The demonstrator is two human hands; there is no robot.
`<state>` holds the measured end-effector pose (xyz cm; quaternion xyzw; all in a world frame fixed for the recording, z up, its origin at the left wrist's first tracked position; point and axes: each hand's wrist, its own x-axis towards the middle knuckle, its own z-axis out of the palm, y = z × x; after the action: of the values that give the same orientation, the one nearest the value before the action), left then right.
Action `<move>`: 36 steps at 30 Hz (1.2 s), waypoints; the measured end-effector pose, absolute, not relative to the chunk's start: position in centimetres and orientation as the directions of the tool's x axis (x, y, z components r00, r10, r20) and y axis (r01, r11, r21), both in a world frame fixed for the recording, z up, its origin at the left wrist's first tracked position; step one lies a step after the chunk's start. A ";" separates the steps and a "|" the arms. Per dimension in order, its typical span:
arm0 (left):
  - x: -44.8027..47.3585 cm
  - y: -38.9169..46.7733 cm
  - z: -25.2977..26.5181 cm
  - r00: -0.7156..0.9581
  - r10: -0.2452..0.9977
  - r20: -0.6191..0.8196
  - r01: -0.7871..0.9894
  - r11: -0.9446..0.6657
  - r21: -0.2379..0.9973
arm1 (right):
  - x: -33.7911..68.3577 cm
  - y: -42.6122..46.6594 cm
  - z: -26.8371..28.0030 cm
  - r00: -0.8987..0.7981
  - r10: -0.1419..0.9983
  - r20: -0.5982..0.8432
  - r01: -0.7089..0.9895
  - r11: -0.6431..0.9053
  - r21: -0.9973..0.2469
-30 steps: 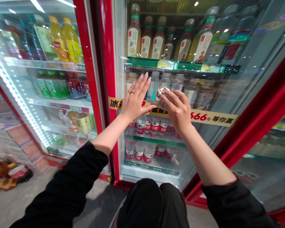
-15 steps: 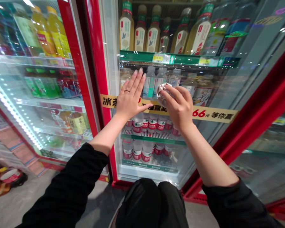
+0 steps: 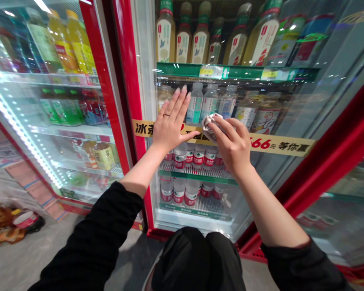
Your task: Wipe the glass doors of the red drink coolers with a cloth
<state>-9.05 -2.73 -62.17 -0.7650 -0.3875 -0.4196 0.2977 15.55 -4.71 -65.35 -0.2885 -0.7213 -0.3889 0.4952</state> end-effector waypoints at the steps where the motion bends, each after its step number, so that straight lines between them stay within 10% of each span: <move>1: -9.1 -2.7 -62.2 0.346 0.340 0.875 0.839 -0.529 -0.126 | 15.3 -4.5 -64.9 -0.316 0.043 0.948 0.806 0.540 0.244; 36: -9.0 -2.6 -62.5 0.348 0.333 0.876 0.858 -0.490 -0.155 | 15.2 -4.2 -64.0 -0.205 0.065 0.977 0.846 0.513 0.143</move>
<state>-9.02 -2.57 -62.46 -0.7575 -0.3929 -0.4140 0.3169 15.16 -4.17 -63.97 -0.3325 -0.6852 -0.3647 0.5357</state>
